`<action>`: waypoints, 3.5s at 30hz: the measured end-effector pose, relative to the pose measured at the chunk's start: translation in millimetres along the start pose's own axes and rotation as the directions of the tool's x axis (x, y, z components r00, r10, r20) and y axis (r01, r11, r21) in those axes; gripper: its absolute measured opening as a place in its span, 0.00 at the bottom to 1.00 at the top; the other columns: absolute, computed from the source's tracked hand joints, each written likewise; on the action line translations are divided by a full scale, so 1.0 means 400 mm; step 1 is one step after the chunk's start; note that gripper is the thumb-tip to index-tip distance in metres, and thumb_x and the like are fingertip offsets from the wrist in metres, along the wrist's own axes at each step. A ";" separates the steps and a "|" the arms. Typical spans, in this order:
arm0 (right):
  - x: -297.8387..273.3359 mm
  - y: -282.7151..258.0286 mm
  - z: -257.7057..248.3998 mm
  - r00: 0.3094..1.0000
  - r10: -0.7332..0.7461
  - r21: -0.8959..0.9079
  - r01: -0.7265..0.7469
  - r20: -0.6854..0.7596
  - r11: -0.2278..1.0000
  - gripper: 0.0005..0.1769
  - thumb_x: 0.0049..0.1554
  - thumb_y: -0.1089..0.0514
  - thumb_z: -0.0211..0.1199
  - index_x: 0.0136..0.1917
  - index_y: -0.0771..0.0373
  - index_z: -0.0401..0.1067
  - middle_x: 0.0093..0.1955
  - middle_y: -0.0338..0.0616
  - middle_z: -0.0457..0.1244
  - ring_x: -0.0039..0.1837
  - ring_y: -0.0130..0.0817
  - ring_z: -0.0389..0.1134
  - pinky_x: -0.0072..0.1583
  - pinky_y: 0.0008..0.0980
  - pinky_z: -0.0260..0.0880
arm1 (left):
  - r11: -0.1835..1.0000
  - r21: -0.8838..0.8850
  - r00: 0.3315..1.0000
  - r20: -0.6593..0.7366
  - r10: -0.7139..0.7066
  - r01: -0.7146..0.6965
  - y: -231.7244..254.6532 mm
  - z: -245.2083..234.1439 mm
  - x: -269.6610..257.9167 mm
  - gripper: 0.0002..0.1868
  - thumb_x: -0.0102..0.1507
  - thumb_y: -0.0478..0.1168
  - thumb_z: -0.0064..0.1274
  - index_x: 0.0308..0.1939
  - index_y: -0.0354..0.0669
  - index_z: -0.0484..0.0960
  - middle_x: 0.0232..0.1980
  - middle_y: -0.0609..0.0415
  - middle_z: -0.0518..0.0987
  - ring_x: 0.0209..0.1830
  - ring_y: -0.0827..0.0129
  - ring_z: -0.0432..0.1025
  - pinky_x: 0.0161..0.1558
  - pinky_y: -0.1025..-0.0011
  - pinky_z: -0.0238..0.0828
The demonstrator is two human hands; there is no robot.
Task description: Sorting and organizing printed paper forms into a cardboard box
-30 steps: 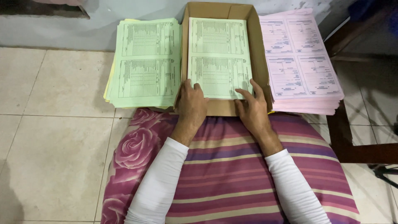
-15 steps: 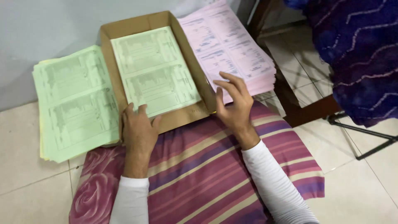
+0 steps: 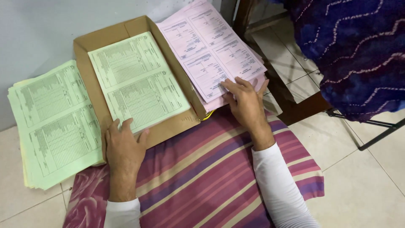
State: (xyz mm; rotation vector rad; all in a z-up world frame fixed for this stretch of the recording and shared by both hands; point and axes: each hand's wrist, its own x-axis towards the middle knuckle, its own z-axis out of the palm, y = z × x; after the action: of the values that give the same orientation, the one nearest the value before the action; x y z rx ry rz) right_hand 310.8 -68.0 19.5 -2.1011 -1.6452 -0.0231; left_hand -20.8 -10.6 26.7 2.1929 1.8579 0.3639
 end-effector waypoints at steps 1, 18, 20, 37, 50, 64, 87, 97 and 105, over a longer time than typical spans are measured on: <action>0.001 0.005 0.004 1.000 -0.002 0.002 0.002 0.000 1.000 0.20 0.60 0.51 0.64 0.65 0.37 0.75 0.65 0.27 0.69 0.74 0.38 0.63 0.70 0.84 0.31 | 1.000 0.002 1.000 -0.001 -0.002 0.002 0.000 0.000 0.001 0.31 0.64 0.52 0.61 0.66 0.39 0.76 0.67 0.32 0.68 0.67 0.40 0.67 0.57 0.48 0.76; 0.002 0.102 0.055 0.934 -0.035 -0.048 0.020 -0.355 0.999 0.10 0.51 0.54 0.80 0.40 0.37 0.82 0.35 0.25 0.69 0.58 0.26 0.74 0.81 0.60 0.31 | 0.998 -0.046 0.998 -0.044 0.037 -0.039 -0.015 0.007 0.003 0.31 0.62 0.52 0.62 0.64 0.36 0.77 0.65 0.28 0.70 0.67 0.38 0.67 0.57 0.46 0.75; 0.002 0.069 0.030 0.952 -0.059 -0.036 0.050 -0.300 0.998 0.09 0.53 0.55 0.78 0.42 0.38 0.82 0.39 0.24 0.71 0.61 0.30 0.72 0.78 0.66 0.31 | 0.997 -0.068 0.999 -0.033 0.021 -0.024 -0.014 0.004 0.004 0.31 0.63 0.51 0.62 0.64 0.36 0.77 0.66 0.29 0.69 0.68 0.38 0.67 0.56 0.46 0.76; 0.006 0.066 0.015 0.962 -0.110 0.218 0.167 -0.252 0.961 0.04 0.66 0.62 0.67 0.54 0.55 0.80 0.58 0.37 0.72 0.67 0.45 0.70 0.73 0.83 0.32 | 0.994 -0.101 0.997 -0.065 -0.039 0.032 -0.022 0.023 0.014 0.29 0.62 0.43 0.62 0.63 0.32 0.75 0.69 0.28 0.65 0.69 0.40 0.66 0.59 0.51 0.76; 0.010 -0.014 0.048 0.666 -0.157 0.202 0.429 -0.729 0.880 0.17 0.58 0.83 0.76 0.54 0.66 0.83 0.50 0.54 0.74 0.53 0.45 0.76 0.80 0.73 0.40 | 0.991 -0.115 0.997 -0.046 -0.068 0.062 -0.034 0.065 0.035 0.33 0.61 0.47 0.65 0.63 0.28 0.74 0.71 0.32 0.66 0.72 0.45 0.62 0.63 0.55 0.71; -0.007 -0.375 0.124 0.671 -0.594 0.165 0.713 -0.444 0.682 0.13 0.51 0.71 0.72 0.51 0.64 0.83 0.49 0.48 0.74 0.58 0.46 0.73 0.74 0.61 0.56 | 0.927 -0.180 0.908 -0.328 0.259 -0.329 -0.005 -0.070 0.005 0.31 0.56 0.24 0.63 0.64 0.41 0.78 0.68 0.36 0.66 0.60 0.43 0.72 0.47 0.54 0.85; -0.003 -0.289 0.191 0.853 -0.508 0.094 0.519 -0.118 0.849 0.18 0.53 0.60 0.69 0.58 0.51 0.82 0.71 0.51 0.65 0.69 0.59 0.65 0.66 0.67 0.63 | 0.986 0.007 0.983 -0.078 0.165 -0.165 -0.041 -0.034 -0.009 0.13 0.54 0.24 0.57 0.42 0.28 0.82 0.46 0.38 0.77 0.44 0.47 0.78 0.29 0.56 0.81; -0.012 -0.302 0.166 0.918 -0.392 0.306 0.392 -0.064 0.867 0.35 0.42 0.55 0.80 0.64 0.57 0.78 0.79 0.65 0.52 0.73 0.72 0.59 0.69 0.62 0.64 | 0.984 -0.068 0.986 -0.031 0.165 -0.167 -0.025 -0.031 -0.007 0.34 0.52 0.36 0.71 0.60 0.29 0.78 0.71 0.25 0.64 0.68 0.31 0.65 0.56 0.45 0.78; 0.027 -0.257 0.224 0.930 -0.356 0.363 0.365 -0.094 0.858 0.45 0.37 0.47 0.85 0.67 0.51 0.75 0.78 0.62 0.51 0.74 0.67 0.59 0.72 0.53 0.64 | 0.982 -0.111 0.988 -0.055 0.145 -0.151 -0.042 0.011 0.012 0.34 0.53 0.36 0.71 0.63 0.33 0.77 0.74 0.26 0.60 0.73 0.31 0.59 0.61 0.47 0.75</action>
State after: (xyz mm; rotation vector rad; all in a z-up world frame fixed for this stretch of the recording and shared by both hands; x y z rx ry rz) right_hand 195.3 -7.3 -21.2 -1.4854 -1.8401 0.1360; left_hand -34.1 -3.2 16.8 2.2678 1.6558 0.5415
